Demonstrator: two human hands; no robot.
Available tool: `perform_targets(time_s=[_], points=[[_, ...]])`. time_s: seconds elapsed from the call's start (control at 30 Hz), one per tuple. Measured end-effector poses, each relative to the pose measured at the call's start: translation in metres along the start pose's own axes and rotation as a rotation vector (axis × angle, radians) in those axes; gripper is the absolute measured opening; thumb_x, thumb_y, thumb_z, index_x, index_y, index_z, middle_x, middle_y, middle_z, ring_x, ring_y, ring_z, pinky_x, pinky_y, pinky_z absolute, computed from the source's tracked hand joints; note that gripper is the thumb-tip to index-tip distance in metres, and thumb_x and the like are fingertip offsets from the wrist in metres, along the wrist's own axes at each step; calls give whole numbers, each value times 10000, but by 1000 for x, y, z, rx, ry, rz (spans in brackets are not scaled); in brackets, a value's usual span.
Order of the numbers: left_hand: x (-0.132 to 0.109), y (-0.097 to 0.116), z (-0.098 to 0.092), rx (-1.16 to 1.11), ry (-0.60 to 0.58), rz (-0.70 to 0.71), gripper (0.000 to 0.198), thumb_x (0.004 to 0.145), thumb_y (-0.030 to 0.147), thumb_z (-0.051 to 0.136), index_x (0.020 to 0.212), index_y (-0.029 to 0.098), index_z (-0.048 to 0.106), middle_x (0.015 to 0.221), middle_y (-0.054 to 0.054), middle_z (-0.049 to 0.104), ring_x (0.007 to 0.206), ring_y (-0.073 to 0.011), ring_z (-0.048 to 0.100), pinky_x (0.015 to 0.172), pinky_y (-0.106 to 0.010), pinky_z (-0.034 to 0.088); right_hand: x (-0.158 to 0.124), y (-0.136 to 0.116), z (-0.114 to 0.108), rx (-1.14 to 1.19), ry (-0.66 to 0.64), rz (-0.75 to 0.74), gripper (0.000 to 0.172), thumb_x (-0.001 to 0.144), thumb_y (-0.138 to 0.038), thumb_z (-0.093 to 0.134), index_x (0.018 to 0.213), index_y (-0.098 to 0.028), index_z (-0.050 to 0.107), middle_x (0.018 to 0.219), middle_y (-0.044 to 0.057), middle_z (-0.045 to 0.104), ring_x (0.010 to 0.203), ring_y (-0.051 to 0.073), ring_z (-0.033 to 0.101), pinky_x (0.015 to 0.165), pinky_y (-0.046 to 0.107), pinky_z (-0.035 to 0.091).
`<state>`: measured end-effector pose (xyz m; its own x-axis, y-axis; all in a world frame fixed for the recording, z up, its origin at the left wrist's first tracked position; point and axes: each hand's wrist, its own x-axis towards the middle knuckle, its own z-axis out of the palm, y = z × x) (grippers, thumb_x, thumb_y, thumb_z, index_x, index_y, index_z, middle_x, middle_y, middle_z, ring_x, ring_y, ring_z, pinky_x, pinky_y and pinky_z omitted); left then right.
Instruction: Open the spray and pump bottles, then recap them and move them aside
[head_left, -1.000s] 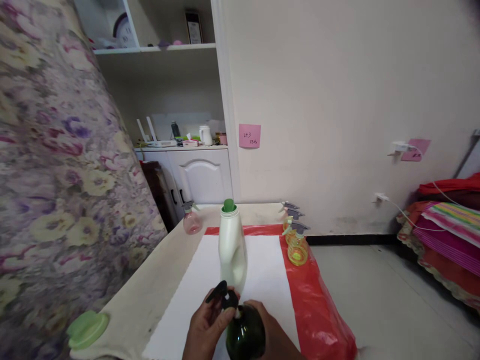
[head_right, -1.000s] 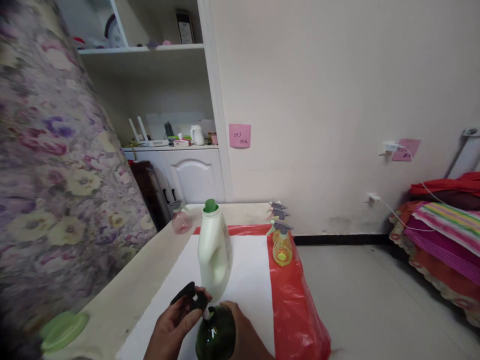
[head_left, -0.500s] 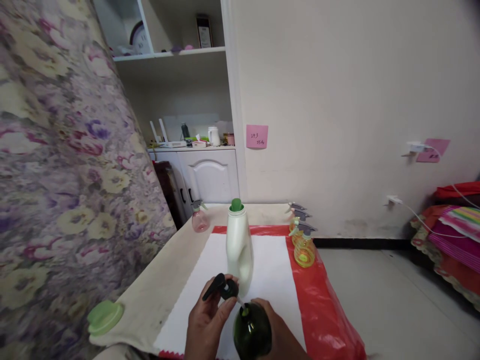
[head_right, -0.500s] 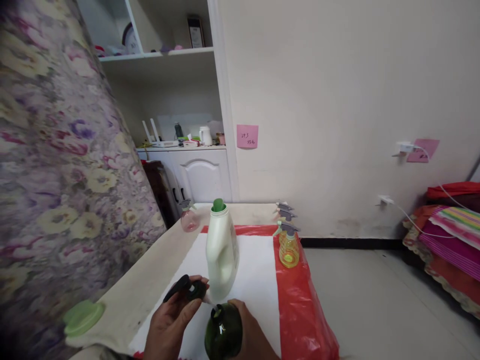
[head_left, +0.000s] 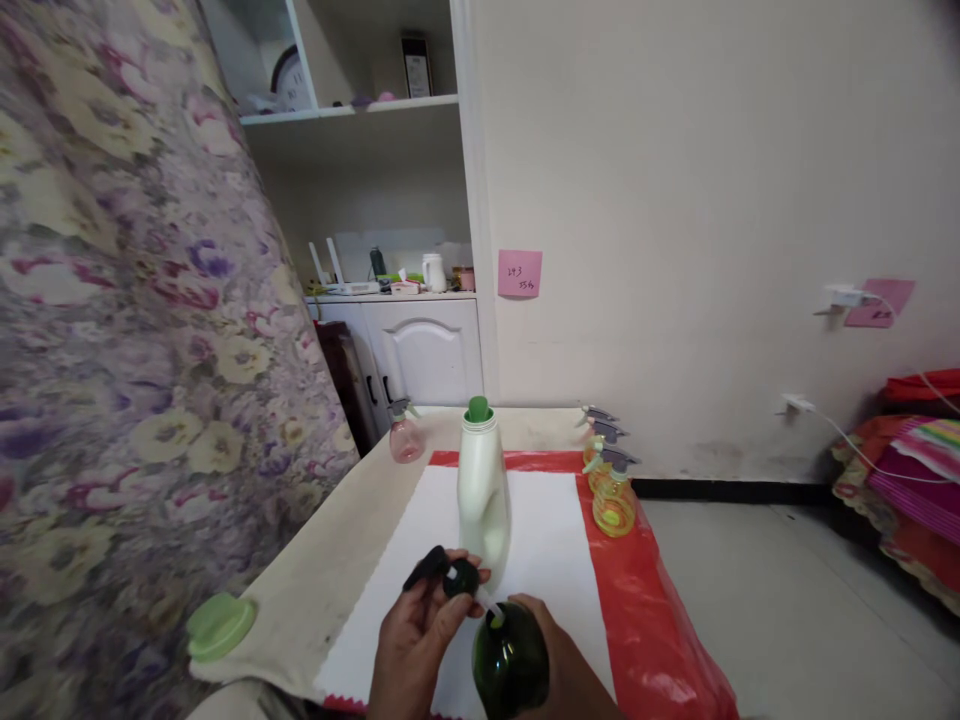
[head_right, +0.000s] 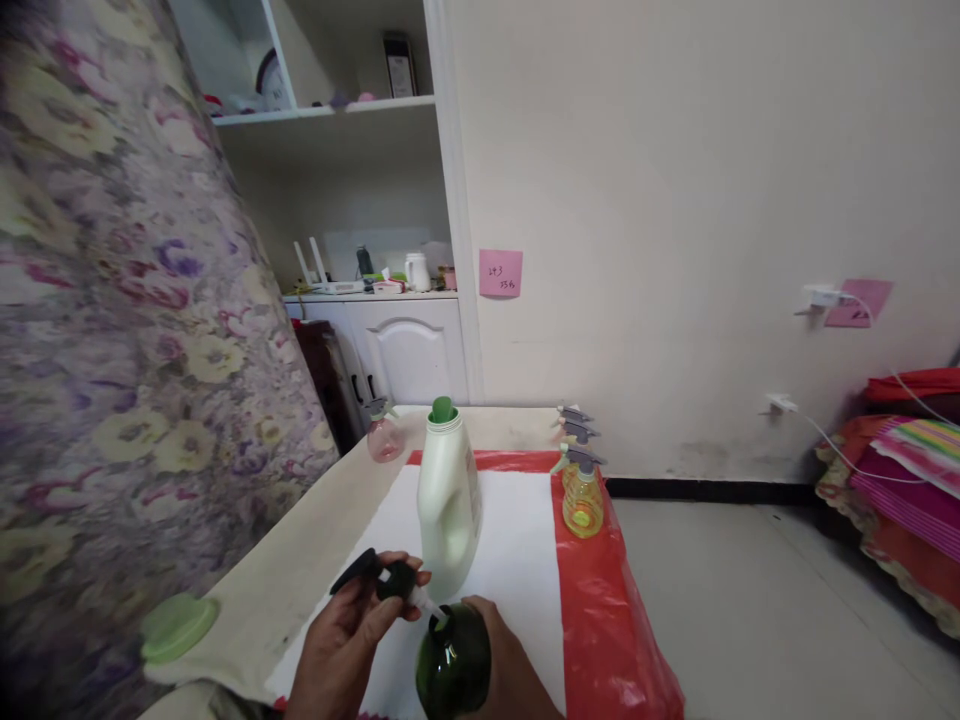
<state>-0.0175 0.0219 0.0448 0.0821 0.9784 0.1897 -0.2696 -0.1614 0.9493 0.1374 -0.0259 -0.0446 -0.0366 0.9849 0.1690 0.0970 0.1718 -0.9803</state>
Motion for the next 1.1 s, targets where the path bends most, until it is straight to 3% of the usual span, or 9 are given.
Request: perform_targets(time_s=[0.43, 0.67, 0.97, 1.1], points=[[-5, 3, -2, 43, -31, 10, 371, 681, 344, 762, 996, 172, 671, 947, -89, 745, 752, -224, 685, 663, -309, 570, 1, -3, -2, 96, -18, -6, 792, 431, -39, 769, 1145, -229, 485, 1012, -13, 631, 871, 206, 580, 762, 320, 466], [-2, 10, -3, 38, 0, 54, 328, 705, 317, 749, 994, 190, 660, 941, -59, 744, 845, -225, 686, 673, -263, 558, 1, 8, -3, 87, 1, -4, 859, 415, -28, 787, 1181, -250, 468, 1044, -18, 637, 921, 222, 599, 792, 329, 477], [15, 29, -30, 30, 67, 153, 340, 786, 315, 681, 1097, 217, 584, 1076, -43, 697, 979, -214, 658, 732, -260, 548, 1, 11, -5, 66, 14, 54, 885, 403, 0, 726, 1214, -239, 463, 1129, 13, 621, 1041, 253, 571, 913, 362, 446], [38, 26, -53, 180, 95, 183, 359, 814, 356, 648, 1132, 207, 571, 1101, -45, 688, 978, -196, 646, 794, -279, 534, -1, 8, -7, 58, 7, 89, 880, 435, -58, 696, 1255, -239, 432, 1146, 24, 632, 1050, 263, 582, 904, 366, 459]])
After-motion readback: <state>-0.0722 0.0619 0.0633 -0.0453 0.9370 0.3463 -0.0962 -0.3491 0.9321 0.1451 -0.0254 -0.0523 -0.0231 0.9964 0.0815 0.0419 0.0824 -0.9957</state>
